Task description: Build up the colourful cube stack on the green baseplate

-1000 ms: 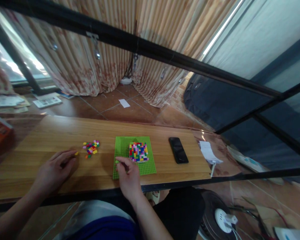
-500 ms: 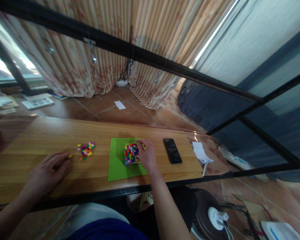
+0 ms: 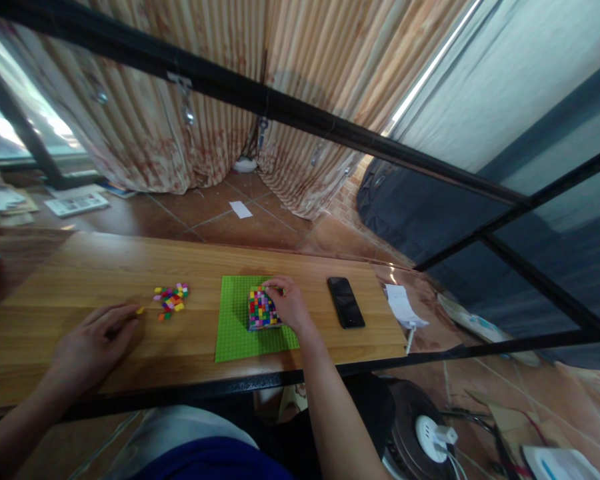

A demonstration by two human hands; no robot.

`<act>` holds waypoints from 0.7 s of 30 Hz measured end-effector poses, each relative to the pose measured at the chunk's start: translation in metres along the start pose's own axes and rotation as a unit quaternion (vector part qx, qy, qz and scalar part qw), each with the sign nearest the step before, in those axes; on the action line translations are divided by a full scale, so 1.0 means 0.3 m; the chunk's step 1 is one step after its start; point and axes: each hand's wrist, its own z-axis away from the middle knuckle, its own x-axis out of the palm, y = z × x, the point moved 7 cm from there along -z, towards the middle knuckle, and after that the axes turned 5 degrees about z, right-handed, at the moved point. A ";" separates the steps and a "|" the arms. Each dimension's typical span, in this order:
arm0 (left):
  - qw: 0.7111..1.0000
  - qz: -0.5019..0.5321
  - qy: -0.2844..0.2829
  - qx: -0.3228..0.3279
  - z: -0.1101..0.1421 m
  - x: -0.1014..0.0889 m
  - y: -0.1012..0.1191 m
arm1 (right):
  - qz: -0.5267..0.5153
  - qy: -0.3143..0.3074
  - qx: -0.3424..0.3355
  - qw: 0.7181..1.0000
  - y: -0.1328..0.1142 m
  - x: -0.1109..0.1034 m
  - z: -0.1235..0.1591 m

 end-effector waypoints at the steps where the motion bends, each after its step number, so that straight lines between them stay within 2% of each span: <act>1: 1.000 -0.002 -0.002 -0.001 0.000 0.001 0.000 | 0.001 -0.004 0.000 1.000 -0.003 0.001 0.000; 10: 1.000 -0.011 0.004 0.007 0.001 -0.001 0.002 | -0.038 -0.049 0.060 0.996 -0.026 0.013 0.012; 21: 1.000 -0.020 0.007 0.013 0.002 0.001 0.000 | -0.055 -0.017 0.053 0.997 -0.006 0.012 0.013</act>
